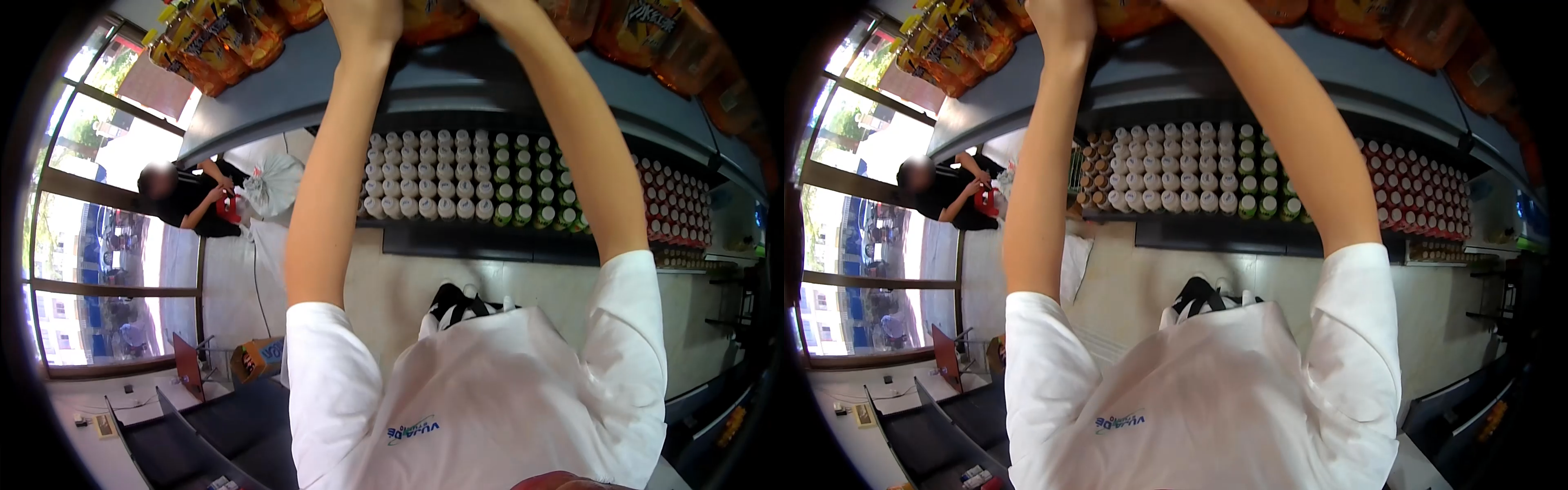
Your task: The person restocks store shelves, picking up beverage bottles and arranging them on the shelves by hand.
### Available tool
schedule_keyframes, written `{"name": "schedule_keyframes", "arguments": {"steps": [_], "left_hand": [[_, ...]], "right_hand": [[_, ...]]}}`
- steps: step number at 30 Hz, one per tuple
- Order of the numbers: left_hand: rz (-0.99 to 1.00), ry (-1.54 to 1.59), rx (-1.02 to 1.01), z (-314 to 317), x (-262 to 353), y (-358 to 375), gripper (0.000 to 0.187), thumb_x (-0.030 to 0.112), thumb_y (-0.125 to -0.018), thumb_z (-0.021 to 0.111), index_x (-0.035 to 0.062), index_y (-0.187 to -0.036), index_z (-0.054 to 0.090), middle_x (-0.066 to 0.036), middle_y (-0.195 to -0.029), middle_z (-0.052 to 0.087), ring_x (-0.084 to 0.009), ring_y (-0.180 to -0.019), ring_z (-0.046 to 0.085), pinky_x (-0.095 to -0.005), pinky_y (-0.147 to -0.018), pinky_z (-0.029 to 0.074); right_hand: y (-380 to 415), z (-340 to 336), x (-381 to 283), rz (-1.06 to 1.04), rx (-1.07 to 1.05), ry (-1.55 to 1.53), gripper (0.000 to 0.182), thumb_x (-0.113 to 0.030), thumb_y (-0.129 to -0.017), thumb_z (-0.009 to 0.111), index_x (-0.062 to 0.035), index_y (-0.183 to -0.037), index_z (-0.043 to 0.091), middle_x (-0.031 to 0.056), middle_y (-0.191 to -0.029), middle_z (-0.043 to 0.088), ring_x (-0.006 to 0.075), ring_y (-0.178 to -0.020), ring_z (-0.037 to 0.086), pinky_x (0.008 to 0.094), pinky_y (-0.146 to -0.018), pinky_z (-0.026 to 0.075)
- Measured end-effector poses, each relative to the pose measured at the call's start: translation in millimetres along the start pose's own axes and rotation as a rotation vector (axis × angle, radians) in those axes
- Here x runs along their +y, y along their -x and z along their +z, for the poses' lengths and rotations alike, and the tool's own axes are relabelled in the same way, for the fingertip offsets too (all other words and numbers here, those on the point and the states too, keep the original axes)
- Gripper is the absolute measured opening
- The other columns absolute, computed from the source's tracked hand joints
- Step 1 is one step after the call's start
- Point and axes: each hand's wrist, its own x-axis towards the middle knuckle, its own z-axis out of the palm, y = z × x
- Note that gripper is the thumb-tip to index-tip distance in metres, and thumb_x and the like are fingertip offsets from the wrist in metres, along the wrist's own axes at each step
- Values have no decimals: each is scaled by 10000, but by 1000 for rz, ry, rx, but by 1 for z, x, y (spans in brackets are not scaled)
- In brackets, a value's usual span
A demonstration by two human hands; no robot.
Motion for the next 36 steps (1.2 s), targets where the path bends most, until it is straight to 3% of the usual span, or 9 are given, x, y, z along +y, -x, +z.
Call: {"name": "schedule_keyframes", "arguments": {"steps": [5, 23, 24, 26, 27, 29, 36], "left_hand": [[-36, -14, -15, -1, 7, 1, 577, 533, -1068, 451, 13, -1294, 560, -239, -1072, 705, -378, -1014, 693, -437, -889, 517], [-3, 55, -42, -2, 5, 2, 556, 493, -1110, 330, 19, -1301, 549, -234, -1128, 699, -362, -1083, 680, -422, -946, 502], [-9, 57, -42, -2, 5, 2, 550, 495, -1109, 335, 27, -1312, 543, -234, -1140, 698, -373, -1091, 678, -422, -947, 502], [13, 92, -56, -2, -2, -1, 529, 463, -1039, 536, 2, -1299, 517, -271, -1142, 668, -453, -1082, 630, -474, -915, 489], [21, 86, -54, -1, -5, -1, 529, 463, -1039, 536, 2, -1299, 517, -271, -1142, 668, -453, -1082, 630, -474, -915, 489], [109, 13, -9, 2, -8, -2, 547, 502, -1103, 314, 15, -1232, 529, -262, -1000, 702, -464, -945, 668, -493, -846, 506], [62, 47, -16, 1, -6, -1, 554, 517, -1091, 351, 19, -1267, 519, -267, -1078, 688, -458, -998, 655, -493, -883, 498]], "right_hand": [[4, 5, -7, 73, 92, -12, 364, -255, -908, 702, 9, -1154, 659, 241, -1043, 690, 389, -979, 696, 434, -864, 554], [6, 5, -11, 86, 108, -15, 389, -228, -915, 717, 31, -1196, 643, 228, -1070, 692, 367, -1004, 698, 409, -884, 550], [6, 5, -11, 86, 106, -18, 388, -223, -914, 718, 32, -1197, 642, 226, -1067, 692, 363, -1002, 698, 407, -882, 550], [6, 5, -13, 87, 110, -18, 385, -217, -914, 718, 32, -1197, 642, 227, -1067, 693, 363, -1001, 698, 407, -882, 550], [6, 5, -13, 93, 107, -7, 382, -212, -913, 718, 31, -1198, 641, 227, -1067, 693, 363, -1001, 698, 408, -883, 550], [6, 4, -14, 83, 109, -22, 381, -209, -912, 718, 31, -1197, 641, 227, -1067, 694, 364, -999, 697, 408, -883, 549], [5, 4, -15, 77, 96, -17, 395, -213, -912, 713, 41, -1204, 633, 235, -1098, 686, 370, -1027, 686, 411, -911, 539]]}}
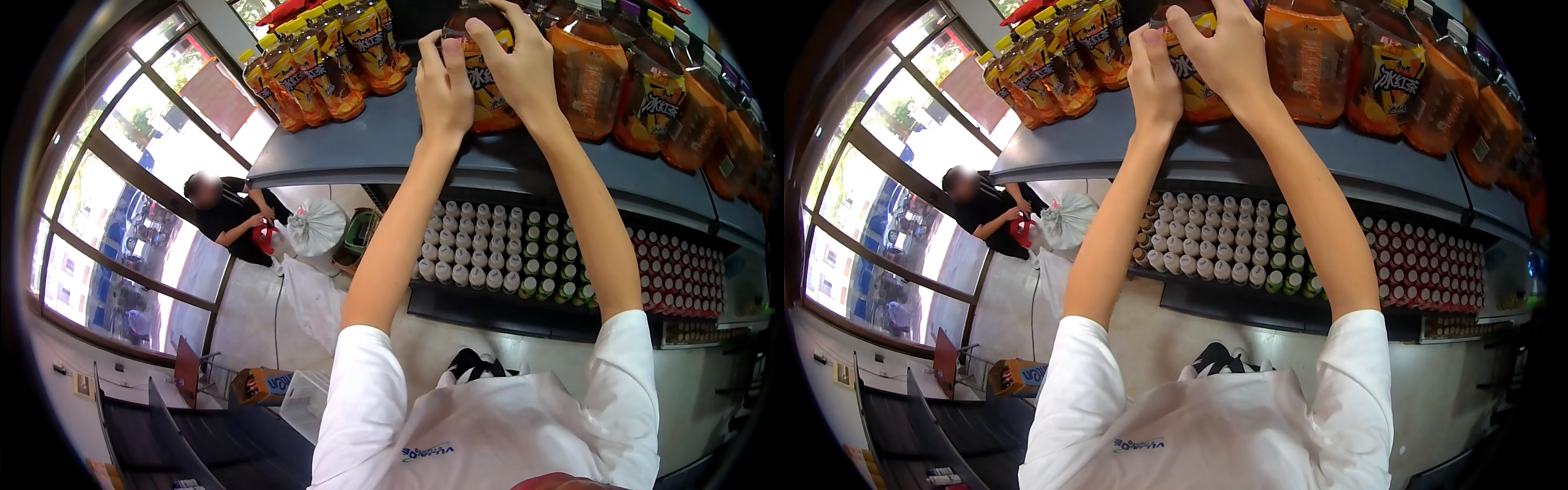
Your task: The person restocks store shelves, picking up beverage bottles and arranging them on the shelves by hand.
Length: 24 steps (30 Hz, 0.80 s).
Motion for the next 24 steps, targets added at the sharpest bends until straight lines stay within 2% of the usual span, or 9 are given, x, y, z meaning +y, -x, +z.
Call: {"name": "schedule_keyframes", "arguments": {"steps": [24], "left_hand": [[10, 17, -13, -1, 4, 1, 543, 502, -1099, 361, 10, -1269, 518, -251, -1093, 688, -427, -1021, 661, -464, -894, 503]], "right_hand": [[0, -2, -3, 32, -6, -18, 392, -229, -927, 703, 31, -1212, 634, 232, -1126, 679, 370, -1058, 673, 416, -941, 529]]}}
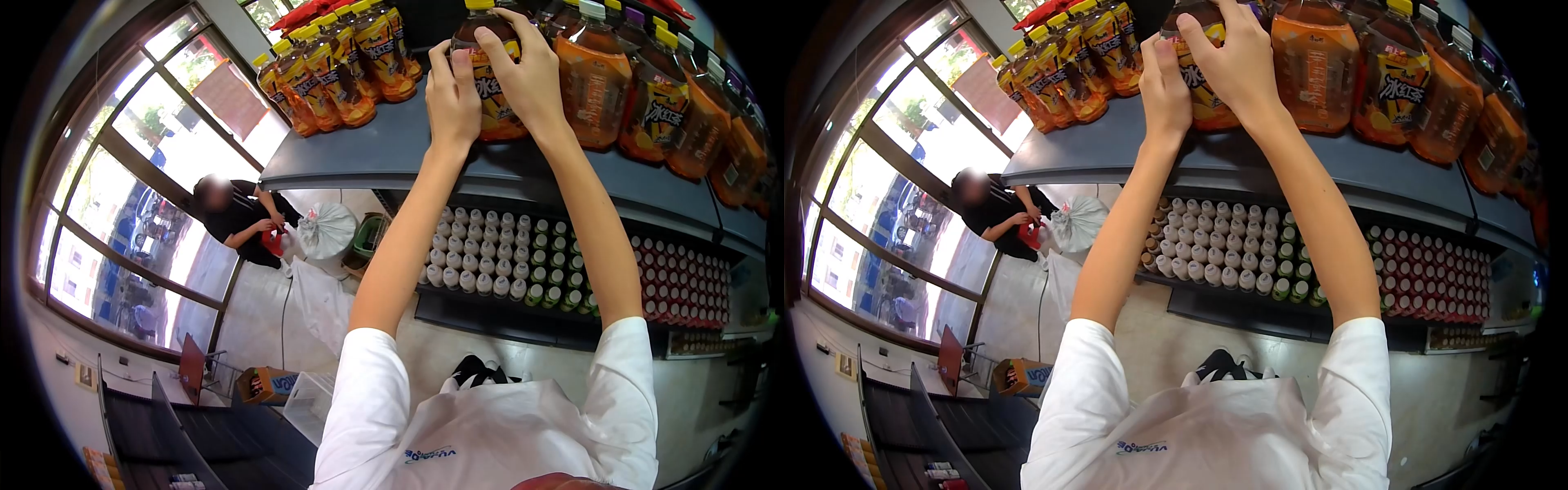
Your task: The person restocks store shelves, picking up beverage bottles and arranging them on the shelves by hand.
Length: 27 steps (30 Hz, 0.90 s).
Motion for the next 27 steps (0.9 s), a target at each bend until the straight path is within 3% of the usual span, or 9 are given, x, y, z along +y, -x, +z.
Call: {"name": "schedule_keyframes", "arguments": {"steps": [9, 12, 14, 15, 16, 17, 27], "left_hand": [[-26, -13, -3, 0, 0, 0, 527, 485, -1099, 371, 11, -1273, 518, -250, -1089, 689, -433, -1020, 648, -476, -898, 496], [-32, -11, -6, 0, -2, -1, 522, 480, -1097, 375, 12, -1282, 515, -252, -1088, 686, -432, -1015, 643, -481, -898, 493], [-25, -10, -4, -1, -2, -1, 521, 479, -1097, 376, 13, -1287, 513, -253, -1088, 684, -432, -1011, 640, -483, -898, 492], [-41, -4, -10, -1, -1, -1, 523, 481, -1097, 374, 14, -1290, 511, -252, -1090, 684, -433, -1012, 639, -485, -901, 491], [-58, 3, -17, -1, 0, -1, 526, 483, -1097, 372, 15, -1293, 509, -252, -1091, 683, -435, -1013, 637, -487, -904, 490], [-67, -53, -31, -2, -1, 0, 577, 513, -1110, 303, 20, -1327, 509, -233, -1121, 703, -349, -1050, 688, -405, -933, 501], [-47, -60, -8, -1, -3, 0, 589, 524, -1109, 302, 18, -1328, 508, -227, -1117, 704, -342, -1032, 688, -408, -938, 500]], "right_hand": [[0, 1, 7, 1, -3, 60, 394, -250, -939, 695, 15, -1225, 633, 229, -1146, 677, 366, -1082, 670, 425, -957, 524], [-3, 6, 19, -78, -7, 85, 459, -323, -930, 689, -37, -1284, 631, 182, -1107, 702, 323, -1006, 705, 394, -887, 546], [-2, 6, 21, -31, -2, 98, 435, -331, -962, 688, -28, -1272, 655, 177, -1187, 709, 312, -1105, 694, 378, -969, 514], [-3, 7, 21, -52, 18, 62, 442, -328, -917, 694, -26, -1237, 651, 197, -1131, 691, 364, -1035, 685, 425, -937, 525], [-3, 8, 21, -63, 22, 60, 442, -328, -917, 694, -26, -1237, 651, 197, -1131, 691, 364, -1035, 685, 425, -937, 525], [-4, 9, 20, -55, 17, 47, 438, -317, -915, 691, -29, -1242, 649, 197, -1127, 689, 359, -1035, 684, 424, -935, 524], [-2, 6, 19, -32, -9, -4, 424, -252, -911, 669, -25, -1268, 639, 197, -1123, 678, 356, -1035, 676, 421, -941, 520]]}}
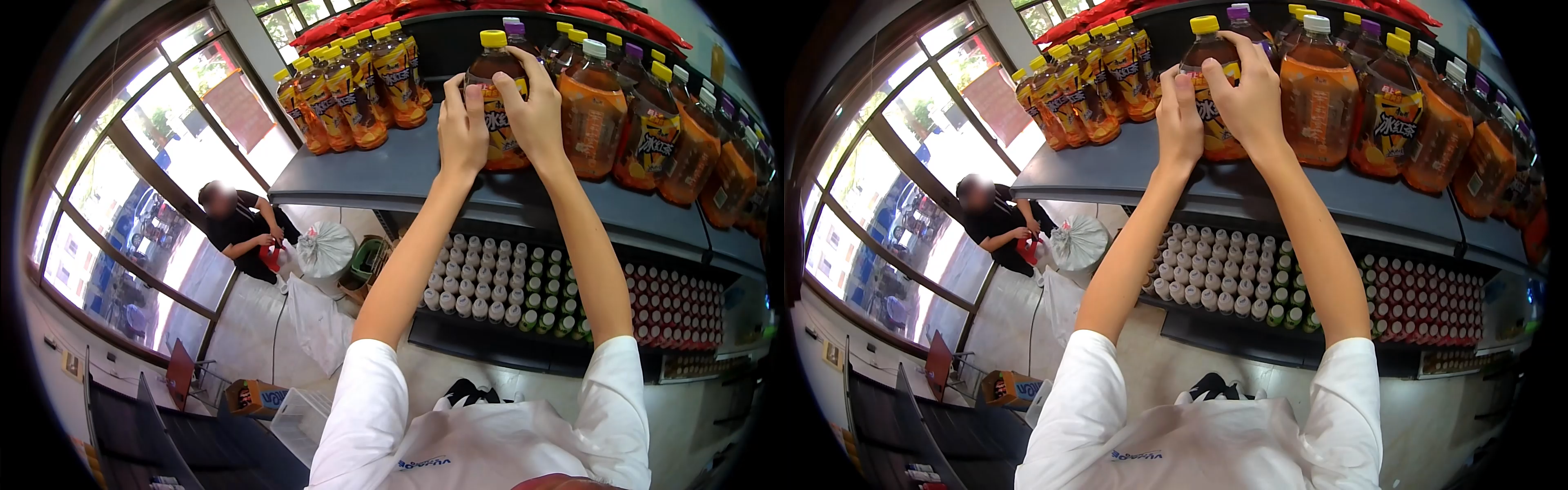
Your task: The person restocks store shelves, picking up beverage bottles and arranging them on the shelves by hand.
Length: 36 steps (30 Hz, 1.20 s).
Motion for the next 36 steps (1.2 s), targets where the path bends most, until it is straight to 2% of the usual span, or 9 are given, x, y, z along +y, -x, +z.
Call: {"name": "schedule_keyframes", "arguments": {"steps": [2, 5, 8, 9, 14, 21, 23, 27, 36], "left_hand": [[-31, 66, -30, -1, 1, 1, 549, 508, -1091, 372, 21, -1305, 506, -266, -1146, 663, -454, -1065, 619, -504, -927, 483], [-22, -10, -17, 0, -2, -2, 528, 483, -1089, 395, 12, -1301, 504, -282, -1140, 655, -476, -1040, 612, -523, -903, 483], [77, -45, 61, 3, -8, -2, 485, 443, -1091, 412, 8, -1289, 495, -306, -1062, 644, -505, -982, 611, -526, -875, 488], [91, -44, 88, 3, -7, -2, 462, 427, -1096, 409, 11, -1278, 491, -315, -1009, 642, -513, -947, 620, -516, -864, 494], [-23, 21, 18, -1, 4, 3, 517, 492, -1082, 399, 30, -1299, 484, -268, -1101, 648, -467, -1069, 599, -498, -926, 475], [-13, 22, 29, 0, 3, 3, 500, 469, -1078, 417, 14, -1280, 474, -242, -1150, 642, -462, -1046, 583, -521, -912, 475], [-15, 28, 22, 0, 2, 2, 496, 468, -1078, 420, 17, -1277, 475, -242, -1145, 642, -463, -1042, 583, -521, -910, 475], [-6, 27, 14, -1, 4, 2, 519, 486, -1084, 394, 19, -1292, 482, -287, -1118, 643, -476, -1069, 595, -506, -933, 473], [38, 12, 33, 0, 0, 2, 542, 498, -1087, 382, -3, -1269, 477, -279, -1029, 662, -465, -998, 615, -506, -880, 481]], "right_hand": [[0, -2, -1, 6, -5, -8, 424, -247, -909, 668, -21, -1267, 639, 201, -1127, 681, 362, -1041, 676, 422, -945, 519], [-2, -2, 4, -35, 6, 90, 435, -242, -901, 672, -20, -1274, 644, 218, -1195, 690, 380, -1106, 669, 423, -968, 513], [-3, -3, 9, -15, -48, 66, 407, -219, -938, 632, -42, -1304, 638, 201, -1194, 695, 326, -1065, 689, 400, -944, 523], [-3, -3, 4, 89, -68, 51, 408, -225, -944, 625, -63, -1319, 641, 193, -1176, 703, 295, -1050, 692, 383, -937, 525], [-1, -4, 12, 163, -90, -5, 430, -240, -970, 593, -70, -1363, 633, 143, -1199, 718, 226, -1072, 679, 335, -972, 500], [-3, -3, 16, 197, -89, -15, 423, -222, -978, 577, -68, -1368, 631, 138, -1243, 703, 210, -1111, 661, 325, -1003, 482], [-2, -2, 16, 130, -53, 16, 424, -232, -978, 582, -68, -1365, 633, 140, -1261, 698, 217, -1135, 659, 330, -1019, 477], [-2, -3, 14, 143, -57, 31, 426, -243, -977, 588, -66, -1361, 634, 144, -1264, 699, 223, -1147, 660, 337, -1028, 475], [-1, -6, 11, 158, -77, -7, 430, -267, -974, 566, -86, -1357, 637, 121, -1216, 712, 222, -1108, 665, 337, -1018, 473]]}}
